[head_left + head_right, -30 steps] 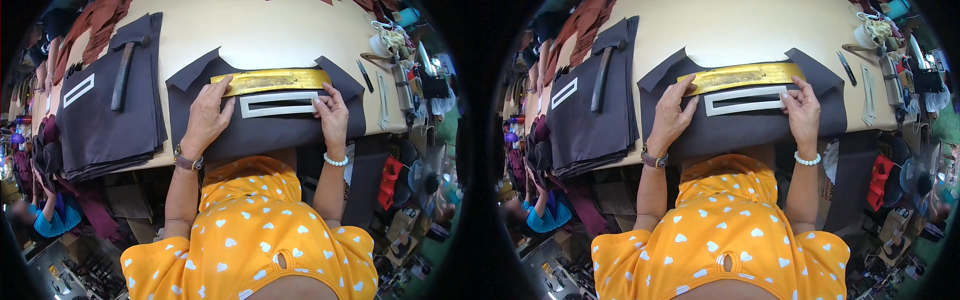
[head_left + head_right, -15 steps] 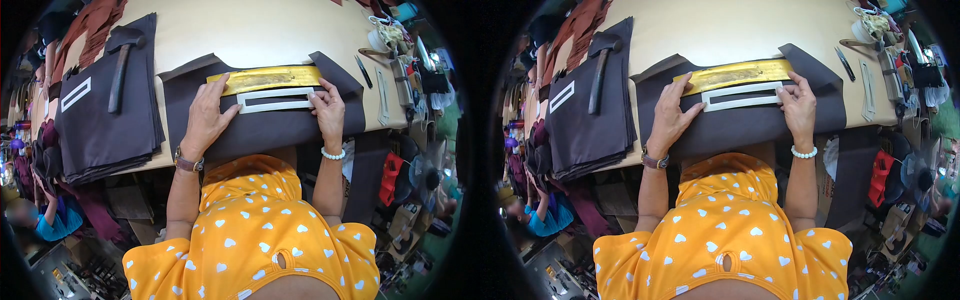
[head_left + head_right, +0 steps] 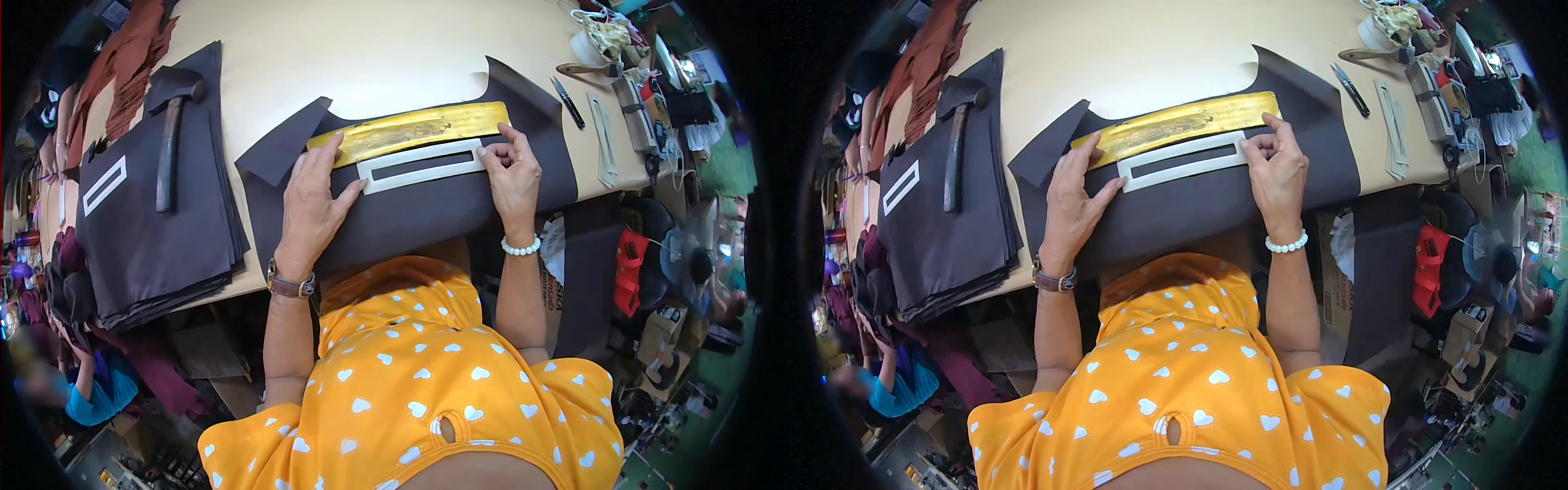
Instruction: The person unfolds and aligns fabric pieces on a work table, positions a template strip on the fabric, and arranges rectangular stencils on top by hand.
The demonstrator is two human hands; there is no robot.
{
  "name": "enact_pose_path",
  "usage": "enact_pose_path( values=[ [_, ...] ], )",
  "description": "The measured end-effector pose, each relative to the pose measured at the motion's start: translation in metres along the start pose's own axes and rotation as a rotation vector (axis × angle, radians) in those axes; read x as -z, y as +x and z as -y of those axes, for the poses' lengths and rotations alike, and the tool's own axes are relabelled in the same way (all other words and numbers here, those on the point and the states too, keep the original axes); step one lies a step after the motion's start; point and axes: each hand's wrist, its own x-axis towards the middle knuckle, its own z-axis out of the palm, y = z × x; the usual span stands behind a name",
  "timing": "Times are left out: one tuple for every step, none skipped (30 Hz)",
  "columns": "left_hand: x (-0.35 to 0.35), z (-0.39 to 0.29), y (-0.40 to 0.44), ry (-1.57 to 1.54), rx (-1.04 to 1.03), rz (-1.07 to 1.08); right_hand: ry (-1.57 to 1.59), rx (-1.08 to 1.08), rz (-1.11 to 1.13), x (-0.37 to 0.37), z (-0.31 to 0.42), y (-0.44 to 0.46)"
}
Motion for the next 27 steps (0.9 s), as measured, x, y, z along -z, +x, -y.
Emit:
enact_pose_path(
  values=[
    [0.0, 0.0, 0.0, -0.001, -0.001, -0.001, -0.004, -0.002, -0.003, 0.0, 0.0, 0.001],
    [0.001, -0.001, 0.0, -0.001, -0.001, -0.001, -0.009, -0.004, -0.006, -0.001, 0.0, 0.001],
    [0.001, -0.001, 0.0, 0.0, 0.0, -0.001, -0.013, -0.006, -0.009, -0.001, 0.0, 0.002],
    [0.001, -0.001, 0.0, 0.001, 0.001, -0.002, -0.009, -0.014, -0.01, -0.001, 0.0, 0.002],
    [0.001, -0.001, 0.0, 0.002, 0.002, -0.003, -0.004, -0.021, -0.011, -0.001, 0.0, 0.002],
    [0.001, 0.0, 0.0, -0.001, 0.005, -0.001, 0.0, -0.028, -0.013, -0.001, 0.0, 0.003],
    [0.001, 0.0, 0.0, -0.004, 0.008, 0.001, -0.007, -0.025, -0.017, -0.001, 0.0, 0.003],
    [0.0, 0.0, 0.0, -0.007, 0.01, 0.004, -0.014, -0.022, -0.021, -0.001, 0.0, 0.003],
    [0.001, 0.0, 0.0, -0.008, 0.009, 0.005, -0.021, -0.019, -0.024, -0.001, 0.0, 0.003],
    [0.001, 0.0, 0.0, -0.008, 0.007, 0.007, -0.038, -0.014, -0.024, -0.001, -0.001, 0.004],
    [0.0, 0.0, 0.0, -0.009, 0.005, 0.011, -0.056, -0.012, -0.026, -0.001, -0.002, 0.004],
    [0.0, 0.001, 0.0, -0.005, -0.002, 0.007, -0.072, -0.006, -0.026, -0.001, -0.003, 0.005],
    [0.0, 0.001, 0.0, 0.0, -0.009, 0.002, -0.08, -0.004, -0.028, -0.001, -0.003, 0.006],
    [0.0, 0.001, 0.0, 0.004, -0.016, -0.004, -0.089, -0.002, -0.03, 0.0, -0.003, 0.006],
    [0.0, 0.001, 0.0, 0.002, -0.013, -0.002, -0.097, 0.0, -0.032, 0.0, -0.004, 0.006],
    [0.001, 0.0, 0.0, 0.0, -0.01, 0.001, -0.145, 0.012, -0.008, 0.0, -0.005, 0.006],
    [0.001, -0.001, 0.0, -0.002, -0.008, 0.004, -0.192, 0.024, 0.016, -0.001, -0.007, 0.005],
    [0.001, -0.002, 0.0, 0.003, -0.028, -0.004, -0.239, 0.034, 0.04, -0.001, -0.009, 0.004],
    [0.0, -0.003, 0.0, 0.009, -0.048, -0.012, -0.375, 0.176, 0.027, -0.002, -0.007, 0.002],
    [0.0, -0.005, 0.0, 0.015, -0.069, -0.019, -0.51, 0.317, 0.013, -0.003, -0.003, -0.002],
    [-0.001, -0.008, -0.002, 0.077, -0.129, 0.002, -0.644, 0.46, -0.002, -0.004, 0.0, -0.005],
    [-0.003, -0.011, -0.005, 0.138, -0.19, 0.021, -0.703, 0.483, 0.01, -0.003, 0.003, -0.006],
    [-0.005, -0.013, -0.007, 0.201, -0.251, 0.038, -0.762, 0.508, 0.022, -0.002, 0.006, -0.006],
    [-0.008, -0.014, -0.011, 0.265, -0.264, 0.038, -0.82, 0.533, 0.034, -0.003, 0.008, -0.007],
    [-0.011, -0.014, -0.016, 0.33, -0.275, 0.041, -0.777, 0.634, 0.002, -0.008, 0.01, -0.012],
    [-0.013, -0.013, -0.021, 0.394, -0.284, 0.047, -0.732, 0.733, -0.028, -0.02, 0.015, -0.018],
    [-0.013, -0.011, -0.025, 0.398, -0.253, 0.098, -0.686, 0.834, -0.061, -0.035, 0.02, -0.024]
  ],
)
